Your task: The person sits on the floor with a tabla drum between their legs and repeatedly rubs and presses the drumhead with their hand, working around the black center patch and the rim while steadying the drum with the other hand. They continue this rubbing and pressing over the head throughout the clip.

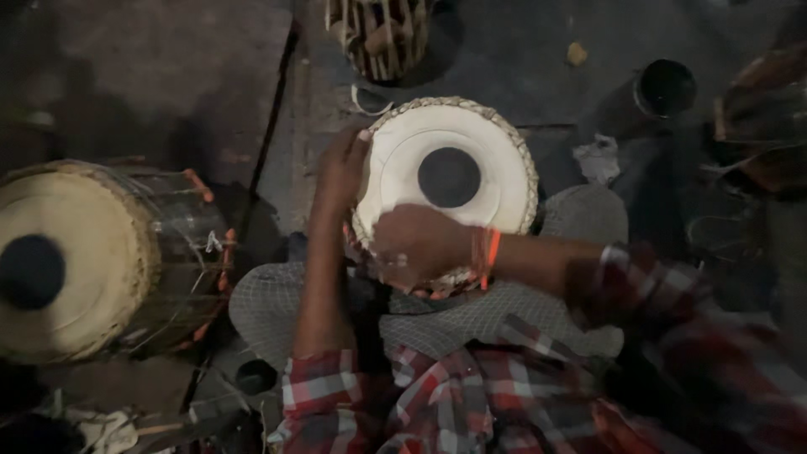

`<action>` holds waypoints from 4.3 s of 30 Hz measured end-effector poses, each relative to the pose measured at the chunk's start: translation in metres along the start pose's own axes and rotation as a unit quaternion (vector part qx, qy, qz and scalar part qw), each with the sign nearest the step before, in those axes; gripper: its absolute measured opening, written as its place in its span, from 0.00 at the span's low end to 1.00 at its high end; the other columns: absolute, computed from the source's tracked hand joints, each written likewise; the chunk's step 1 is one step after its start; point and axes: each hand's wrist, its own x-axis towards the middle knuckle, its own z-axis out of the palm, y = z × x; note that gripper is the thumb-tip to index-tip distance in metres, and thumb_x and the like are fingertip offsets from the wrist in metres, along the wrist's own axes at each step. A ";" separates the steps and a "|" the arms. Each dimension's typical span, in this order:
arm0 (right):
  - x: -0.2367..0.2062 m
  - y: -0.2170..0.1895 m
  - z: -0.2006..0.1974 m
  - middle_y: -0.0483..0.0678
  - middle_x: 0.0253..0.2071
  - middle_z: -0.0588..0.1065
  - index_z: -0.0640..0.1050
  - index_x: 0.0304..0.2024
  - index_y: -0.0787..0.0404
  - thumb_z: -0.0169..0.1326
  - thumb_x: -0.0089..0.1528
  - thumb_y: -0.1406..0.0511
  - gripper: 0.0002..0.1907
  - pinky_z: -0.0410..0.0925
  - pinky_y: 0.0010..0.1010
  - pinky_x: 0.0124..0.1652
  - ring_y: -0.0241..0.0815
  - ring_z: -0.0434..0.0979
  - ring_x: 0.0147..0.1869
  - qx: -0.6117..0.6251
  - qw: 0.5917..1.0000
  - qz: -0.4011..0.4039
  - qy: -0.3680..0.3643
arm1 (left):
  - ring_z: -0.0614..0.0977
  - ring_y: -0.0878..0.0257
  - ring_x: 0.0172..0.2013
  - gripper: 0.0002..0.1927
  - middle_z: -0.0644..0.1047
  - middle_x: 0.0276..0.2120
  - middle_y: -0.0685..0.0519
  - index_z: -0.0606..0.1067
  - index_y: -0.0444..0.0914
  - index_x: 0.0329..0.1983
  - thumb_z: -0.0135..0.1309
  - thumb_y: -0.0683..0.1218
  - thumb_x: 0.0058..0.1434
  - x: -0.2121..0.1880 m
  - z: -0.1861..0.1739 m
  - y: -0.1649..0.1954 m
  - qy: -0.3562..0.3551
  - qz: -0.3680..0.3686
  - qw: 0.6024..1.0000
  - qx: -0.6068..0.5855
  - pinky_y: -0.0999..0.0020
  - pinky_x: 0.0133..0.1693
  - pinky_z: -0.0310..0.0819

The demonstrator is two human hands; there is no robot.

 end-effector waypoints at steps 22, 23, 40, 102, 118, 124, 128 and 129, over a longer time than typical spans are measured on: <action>-0.007 0.055 -0.098 0.51 0.31 0.73 0.75 0.29 0.58 0.62 0.61 0.57 0.15 0.67 0.47 0.38 0.57 0.75 0.37 -0.154 0.941 0.202 0.223 | 0.81 0.45 0.54 0.22 0.81 0.51 0.39 0.76 0.37 0.59 0.46 0.56 0.72 0.011 0.000 0.017 -0.027 0.009 0.997 0.072 0.56 0.54 0.73; -0.011 0.043 -0.096 0.51 0.31 0.73 0.74 0.28 0.57 0.62 0.58 0.56 0.14 0.68 0.47 0.38 0.56 0.75 0.37 -0.124 0.953 0.207 0.183 | 0.81 0.45 0.54 0.22 0.80 0.51 0.39 0.76 0.37 0.60 0.45 0.55 0.72 0.011 0.000 0.016 -0.029 0.011 0.997 0.069 0.55 0.54 0.72; -0.006 -0.007 -0.075 0.52 0.32 0.73 0.76 0.33 0.60 0.63 0.60 0.58 0.13 0.69 0.45 0.40 0.55 0.75 0.39 -0.117 0.969 0.173 0.133 | 0.80 0.47 0.59 0.24 0.79 0.57 0.41 0.76 0.38 0.62 0.46 0.56 0.71 0.029 0.002 -0.007 -0.084 -0.027 0.996 0.009 0.58 0.59 0.71; -0.053 0.019 -0.076 0.58 0.45 0.75 0.78 0.47 0.63 0.62 0.63 0.56 0.19 0.67 0.48 0.44 0.60 0.74 0.47 -0.025 0.984 0.151 0.090 | 0.82 0.50 0.53 0.20 0.81 0.51 0.42 0.77 0.35 0.58 0.52 0.54 0.72 0.032 0.014 -0.007 -0.094 0.044 0.995 -0.004 0.58 0.52 0.74; -0.013 0.054 -0.098 0.53 0.39 0.77 0.78 0.36 0.61 0.62 0.68 0.55 0.16 0.69 0.48 0.46 0.57 0.78 0.46 -0.096 0.953 0.271 0.100 | 0.82 0.44 0.49 0.19 0.82 0.47 0.41 0.80 0.37 0.50 0.52 0.56 0.73 -0.053 0.005 0.027 0.138 -0.129 0.953 0.238 0.51 0.51 0.72; -0.018 -0.001 -0.061 0.52 0.33 0.75 0.80 0.36 0.60 0.64 0.56 0.57 0.15 0.67 0.48 0.39 0.57 0.77 0.39 -0.022 0.999 0.042 0.009 | 0.83 0.50 0.49 0.24 0.81 0.51 0.42 0.77 0.35 0.55 0.56 0.54 0.63 0.005 -0.005 0.021 0.024 -0.031 0.997 0.068 0.56 0.48 0.76; -0.026 -0.012 -0.041 0.50 0.34 0.74 0.78 0.34 0.58 0.62 0.59 0.61 0.08 0.69 0.46 0.42 0.55 0.77 0.41 0.028 0.998 0.020 0.054 | 0.79 0.52 0.56 0.23 0.79 0.56 0.44 0.76 0.34 0.61 0.50 0.55 0.72 0.034 0.012 -0.012 -0.143 -0.010 0.983 -0.117 0.60 0.57 0.71; -0.024 -0.003 -0.046 0.51 0.34 0.74 0.78 0.33 0.58 0.63 0.60 0.61 0.09 0.69 0.46 0.42 0.56 0.77 0.41 -0.014 0.995 0.059 0.080 | 0.79 0.54 0.57 0.23 0.79 0.57 0.44 0.75 0.35 0.62 0.49 0.54 0.73 0.035 0.013 -0.018 -0.137 -0.005 0.983 -0.122 0.61 0.58 0.70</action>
